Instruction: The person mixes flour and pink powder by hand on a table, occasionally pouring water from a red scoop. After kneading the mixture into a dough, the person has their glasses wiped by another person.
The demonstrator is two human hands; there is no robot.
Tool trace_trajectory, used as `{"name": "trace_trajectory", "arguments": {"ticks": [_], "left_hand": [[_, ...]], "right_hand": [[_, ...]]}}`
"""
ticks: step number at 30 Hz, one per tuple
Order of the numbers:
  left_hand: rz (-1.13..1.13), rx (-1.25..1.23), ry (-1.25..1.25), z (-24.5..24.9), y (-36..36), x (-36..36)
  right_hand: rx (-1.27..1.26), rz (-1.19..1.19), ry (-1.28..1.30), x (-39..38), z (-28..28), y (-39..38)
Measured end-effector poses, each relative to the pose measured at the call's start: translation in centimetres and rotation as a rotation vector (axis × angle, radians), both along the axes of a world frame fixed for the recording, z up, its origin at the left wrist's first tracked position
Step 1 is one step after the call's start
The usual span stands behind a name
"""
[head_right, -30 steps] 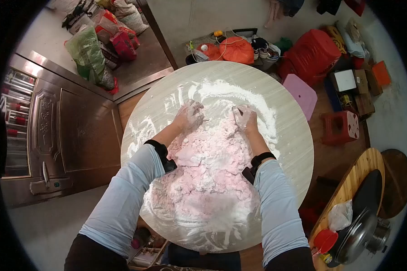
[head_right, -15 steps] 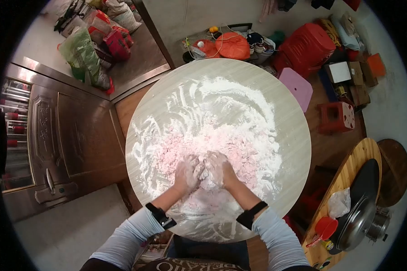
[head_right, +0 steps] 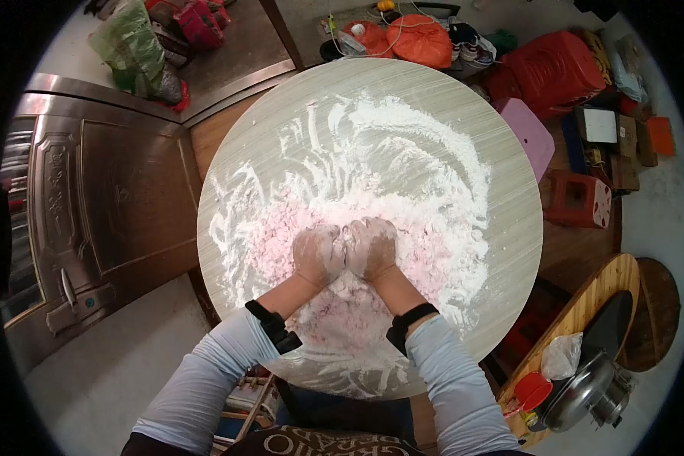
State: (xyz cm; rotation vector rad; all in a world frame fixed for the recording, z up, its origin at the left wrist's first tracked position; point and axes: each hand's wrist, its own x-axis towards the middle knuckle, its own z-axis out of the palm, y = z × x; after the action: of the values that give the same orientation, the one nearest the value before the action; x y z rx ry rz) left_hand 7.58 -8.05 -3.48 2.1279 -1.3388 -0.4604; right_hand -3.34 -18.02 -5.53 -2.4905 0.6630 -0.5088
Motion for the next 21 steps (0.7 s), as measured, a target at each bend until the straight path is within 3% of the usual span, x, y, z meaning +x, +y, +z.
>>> {"name": "trace_trajectory", "arguments": {"ticks": [2,5,7,9,10,11,12,13,15,16,18,19,21], "left_hand": [[0.088,0.236,0.031,1.3,-1.3,0.3],[0.158,0.183,-0.030,0.3,-1.5,-0.3],[0.257,0.154,0.079,1.5,-1.2,-0.3],[0.250,0.153,0.174,2.0,1.6,-0.1],[0.244,0.010,0.055,1.2,3.1,-0.2],[0.225,-0.132,-0.063,0.2,4.4,-0.4],[0.132,-0.025,0.022,0.7,6.3,0.4],[0.128,-0.043,0.020,1.0,7.4,1.5],[0.260,0.085,-0.044,1.2,8.5,3.6],[0.268,0.059,-0.051,-0.5,9.0,4.7],[0.504,0.029,-0.163,-6.0,9.5,7.0],[0.519,0.004,-0.175,-7.0,9.1,7.5],[0.355,-0.113,-0.051,-8.3,9.0,6.4]], "right_hand": [[-0.026,-0.049,0.166,0.7,-0.9,-0.7],[-0.004,-0.119,0.282,1.0,-3.1,-1.0],[0.013,-0.030,0.348,1.5,-1.6,-1.6],[0.213,-0.191,0.532,2.2,0.3,-1.0],[0.203,-0.169,0.522,2.8,2.3,-1.0],[0.018,-0.067,0.495,3.1,4.4,-1.2],[-0.168,0.024,0.468,3.4,5.8,-1.3],[-0.185,0.017,0.465,4.2,4.7,-1.6],[-0.092,0.199,0.204,6.7,-0.1,-3.2],[0.171,0.173,0.280,8.4,-1.6,-3.6],[0.250,0.191,0.427,12.1,-1.7,-2.7],[0.065,0.226,0.502,12.8,-1.3,-1.4],[0.052,0.316,0.626,13.1,-2.9,0.2]]}}
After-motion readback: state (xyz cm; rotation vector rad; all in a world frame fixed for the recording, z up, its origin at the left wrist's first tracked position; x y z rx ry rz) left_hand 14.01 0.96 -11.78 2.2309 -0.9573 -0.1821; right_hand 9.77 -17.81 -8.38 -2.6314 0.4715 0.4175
